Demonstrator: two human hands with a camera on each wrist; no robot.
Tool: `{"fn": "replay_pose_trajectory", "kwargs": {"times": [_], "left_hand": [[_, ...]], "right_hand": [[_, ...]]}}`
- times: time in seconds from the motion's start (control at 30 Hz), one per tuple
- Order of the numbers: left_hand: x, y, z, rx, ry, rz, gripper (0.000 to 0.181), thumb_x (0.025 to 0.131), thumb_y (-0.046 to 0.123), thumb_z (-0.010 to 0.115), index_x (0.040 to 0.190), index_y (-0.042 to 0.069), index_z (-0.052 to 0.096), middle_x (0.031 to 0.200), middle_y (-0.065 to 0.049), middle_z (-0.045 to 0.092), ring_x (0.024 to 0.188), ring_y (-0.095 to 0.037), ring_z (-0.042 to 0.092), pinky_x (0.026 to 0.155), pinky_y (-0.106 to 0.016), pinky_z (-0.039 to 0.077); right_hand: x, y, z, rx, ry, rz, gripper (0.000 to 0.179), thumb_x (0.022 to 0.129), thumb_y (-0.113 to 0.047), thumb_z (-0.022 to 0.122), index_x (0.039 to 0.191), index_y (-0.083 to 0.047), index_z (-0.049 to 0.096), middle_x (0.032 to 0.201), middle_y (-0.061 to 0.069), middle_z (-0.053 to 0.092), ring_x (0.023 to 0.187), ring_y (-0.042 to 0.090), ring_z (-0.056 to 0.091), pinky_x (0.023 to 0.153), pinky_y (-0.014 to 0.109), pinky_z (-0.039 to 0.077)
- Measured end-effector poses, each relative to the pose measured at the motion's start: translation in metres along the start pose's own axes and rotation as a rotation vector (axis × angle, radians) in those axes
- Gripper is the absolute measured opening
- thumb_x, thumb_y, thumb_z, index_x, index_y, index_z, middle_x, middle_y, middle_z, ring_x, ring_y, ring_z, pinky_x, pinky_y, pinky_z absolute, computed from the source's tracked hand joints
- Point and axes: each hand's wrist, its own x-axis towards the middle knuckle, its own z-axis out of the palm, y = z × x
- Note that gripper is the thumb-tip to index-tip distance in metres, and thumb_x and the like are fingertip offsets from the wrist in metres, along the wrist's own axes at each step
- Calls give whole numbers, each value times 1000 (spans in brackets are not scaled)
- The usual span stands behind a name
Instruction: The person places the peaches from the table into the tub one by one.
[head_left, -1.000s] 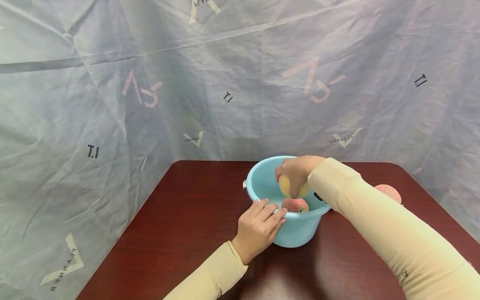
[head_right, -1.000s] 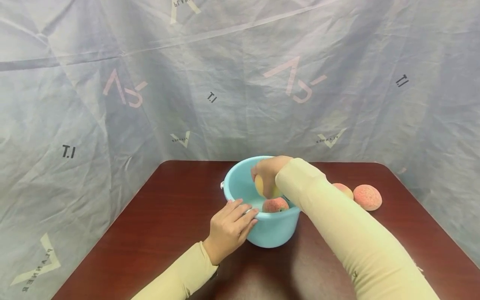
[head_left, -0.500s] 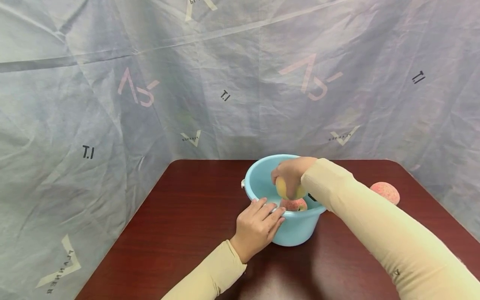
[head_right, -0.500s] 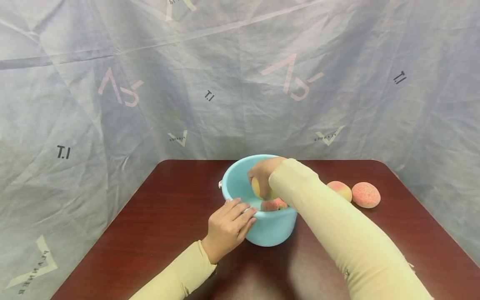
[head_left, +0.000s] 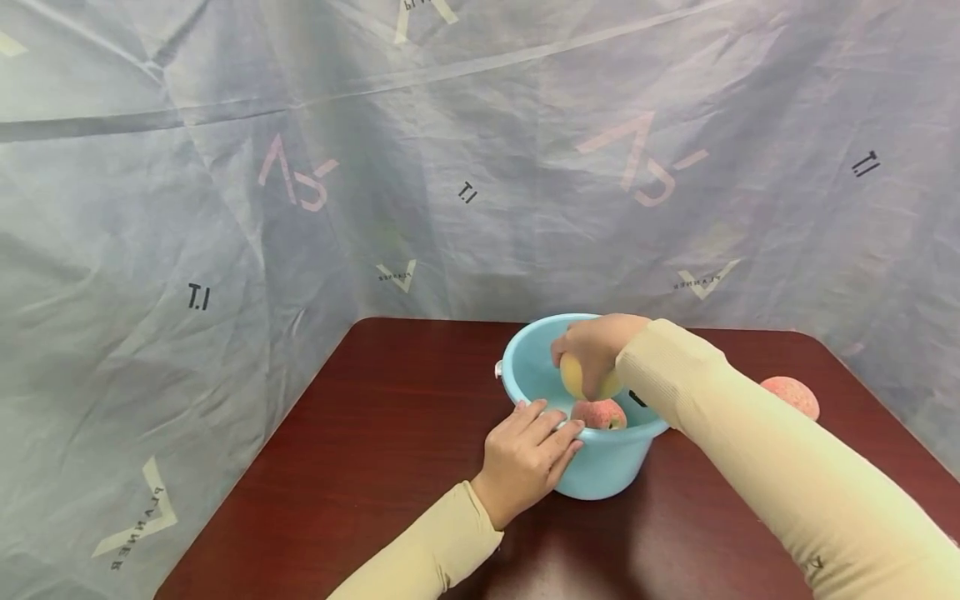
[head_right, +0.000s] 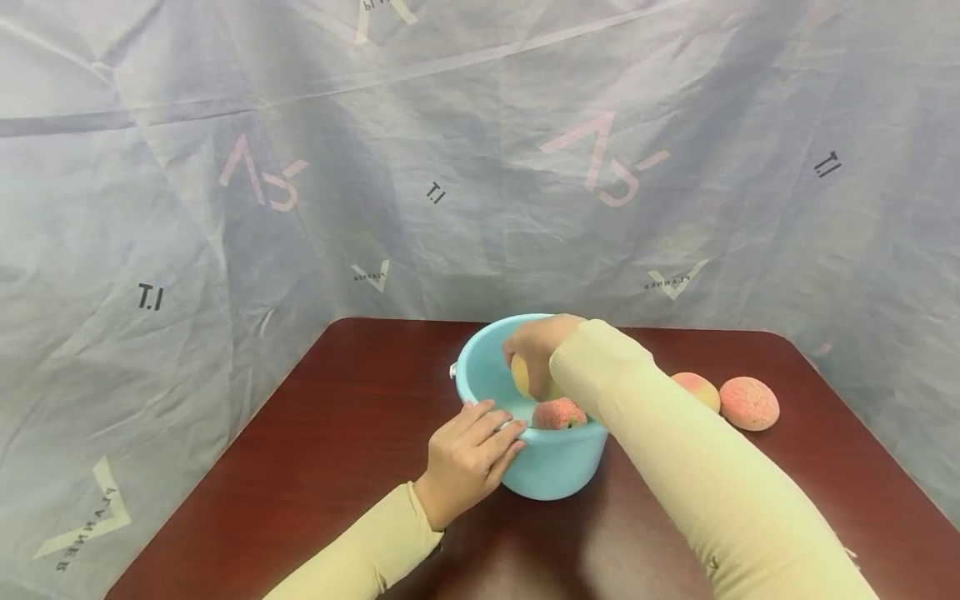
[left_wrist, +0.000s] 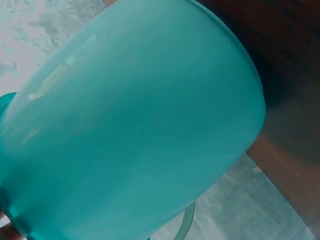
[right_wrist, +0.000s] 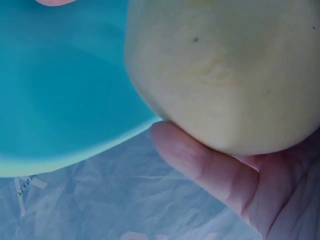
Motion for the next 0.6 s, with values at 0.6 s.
{"fn": "replay_pose_trajectory", "kwargs": {"times": [0.6], "left_hand": [[0,-2,1,3,3,22,31,101,26,47,93,16,75,84,3,66,85,-18,66,77,-31,54]], "right_hand": [[-8,-3,-10,-20,57,-3,52,71,-17,77,120,-22,61,112,4,53,85,19,53,70,34,47]]}}
